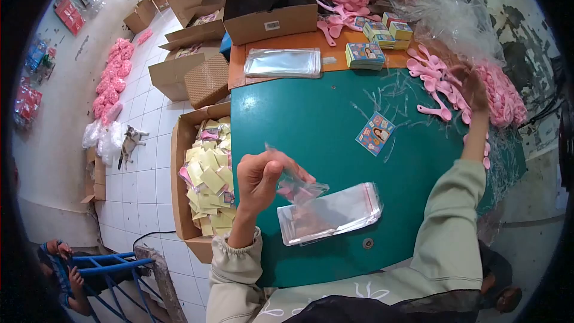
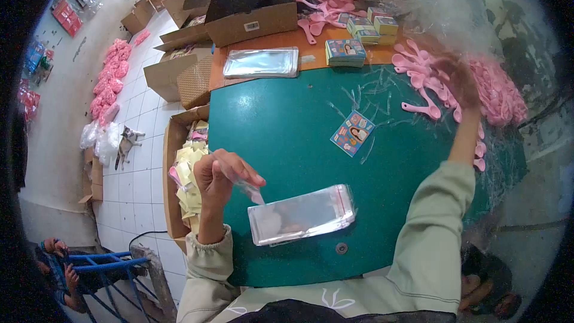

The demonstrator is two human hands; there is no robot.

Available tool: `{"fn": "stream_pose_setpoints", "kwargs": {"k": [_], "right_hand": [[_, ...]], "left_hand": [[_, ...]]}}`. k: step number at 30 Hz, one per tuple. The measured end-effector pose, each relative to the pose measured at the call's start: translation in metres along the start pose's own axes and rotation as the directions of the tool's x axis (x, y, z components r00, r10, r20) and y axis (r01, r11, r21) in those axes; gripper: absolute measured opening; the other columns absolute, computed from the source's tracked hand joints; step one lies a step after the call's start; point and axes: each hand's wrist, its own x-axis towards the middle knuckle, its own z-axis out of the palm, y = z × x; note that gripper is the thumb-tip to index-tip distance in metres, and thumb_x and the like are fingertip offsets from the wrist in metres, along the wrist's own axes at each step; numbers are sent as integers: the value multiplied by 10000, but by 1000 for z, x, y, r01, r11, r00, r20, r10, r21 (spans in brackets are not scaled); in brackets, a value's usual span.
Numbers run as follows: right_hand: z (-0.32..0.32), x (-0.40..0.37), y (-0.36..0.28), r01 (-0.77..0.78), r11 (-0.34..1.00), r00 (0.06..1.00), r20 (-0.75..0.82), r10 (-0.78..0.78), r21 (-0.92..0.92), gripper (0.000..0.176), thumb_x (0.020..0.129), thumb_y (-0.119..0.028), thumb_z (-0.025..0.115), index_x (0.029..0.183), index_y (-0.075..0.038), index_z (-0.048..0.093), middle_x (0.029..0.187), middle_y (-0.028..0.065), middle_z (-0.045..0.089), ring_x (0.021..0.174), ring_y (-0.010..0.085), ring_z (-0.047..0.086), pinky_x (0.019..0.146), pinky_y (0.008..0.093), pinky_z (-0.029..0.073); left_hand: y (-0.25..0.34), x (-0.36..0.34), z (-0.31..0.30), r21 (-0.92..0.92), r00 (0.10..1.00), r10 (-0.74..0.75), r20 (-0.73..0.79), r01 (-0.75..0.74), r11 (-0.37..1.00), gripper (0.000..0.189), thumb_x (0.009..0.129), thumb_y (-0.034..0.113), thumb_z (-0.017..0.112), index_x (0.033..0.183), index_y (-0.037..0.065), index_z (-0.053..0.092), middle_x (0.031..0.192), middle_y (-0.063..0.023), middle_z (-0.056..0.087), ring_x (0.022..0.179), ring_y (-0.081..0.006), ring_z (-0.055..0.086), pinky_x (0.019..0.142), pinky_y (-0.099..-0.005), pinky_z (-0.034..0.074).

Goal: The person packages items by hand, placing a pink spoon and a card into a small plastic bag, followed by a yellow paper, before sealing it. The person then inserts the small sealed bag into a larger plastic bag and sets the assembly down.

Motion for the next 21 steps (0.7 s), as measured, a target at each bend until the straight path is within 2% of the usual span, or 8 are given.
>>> {"fn": "stream_pose_setpoints", "kwargs": {"k": [4, 7, 10, 12, 14, 16, 19, 21], "right_hand": [[30, 34, 4, -13, 957, 1000, 6, 16, -290, 437, 853, -195, 561, 1252, -48, 458, 932, 62, 654, 807, 189, 620, 700, 323, 484], [46, 61, 14, -46, 819, 999, -20, 42, -572, 455, 835, -202, 580, 1248, -45, 472, 930, 53, 658, 784, 181, 624, 692, 320, 483], [51, 73, 44, -61, 440, 948, 86, 307, -896, 386, 756, -224, 663, 1100, -67, 584, 929, 117, 660, 780, 221, 629, 705, 352, 494], [79, 51, 58, 386, -33, 815, 325, 479, -922, 254, 781, -237, 654, 926, -29, 643, 870, 78, 659, 646, 176, 609, 634, 306, 469], [126, 19, 54, 92, 471, 820, 334, 464, -878, 266, 690, -241, 722, 831, -26, 653, 861, 123, 655, 746, 257, 630, 650, 369, 482], [149, -8, 56, 241, 340, 818, 379, 434, -909, 331, 673, -219, 741, 898, -9, 617, 862, 152, 637, 790, 296, 616, 686, 396, 476], [166, -41, 68, 269, 110, 922, 289, 258, -957, 447, 635, -195, 773, 961, 19, 554, 889, 188, 618, 858, 315, 604, 727, 406, 465], [162, -44, 77, 121, 252, 927, 200, 318, -960, 497, 617, -158, 777, 980, 37, 498, 909, 214, 603, 889, 343, 592, 749, 406, 458]], "left_hand": [[2, 0, 2, 31, 995, -79, 67, 77, 997, 417, 973, 283, 411, 747, -24, 581, 650, -83, 633, 587, -159, 650, 501, -236, 496], [2, 2, -1, -29, 972, -178, 152, 184, 982, 378, 976, 259, 410, 776, -16, 577, 664, -79, 636, 555, -128, 629, 483, -209, 471], [-1, 3, 1, 19, 914, -393, 103, 393, 919, 345, 985, 241, 384, 827, -7, 563, 665, -80, 638, 542, -104, 610, 481, -196, 453], [-6, 3, 2, -8, 887, -457, 64, 458, 889, 323, 988, 229, 373, 852, -1, 553, 660, -84, 636, 555, -94, 609, 485, -189, 445], [-9, 3, 2, -9, 873, -485, 46, 486, 874, 307, 990, 221, 366, 869, 3, 546, 657, -87, 634, 567, -90, 610, 487, -185, 441], [-10, 4, 0, 28, 875, -482, 48, 481, 876, 298, 991, 217, 362, 879, 7, 541, 655, -89, 634, 578, -93, 613, 487, -185, 442], [-13, 4, 0, 90, 873, -487, 30, 483, 871, 300, 991, 223, 362, 885, 9, 544, 661, -86, 640, 587, -100, 618, 488, -184, 439], [-15, 5, 2, 59, 877, -479, 40, 476, 877, 310, 991, 235, 360, 892, 6, 545, 668, -88, 644, 594, -107, 621, 510, -194, 453]]}}
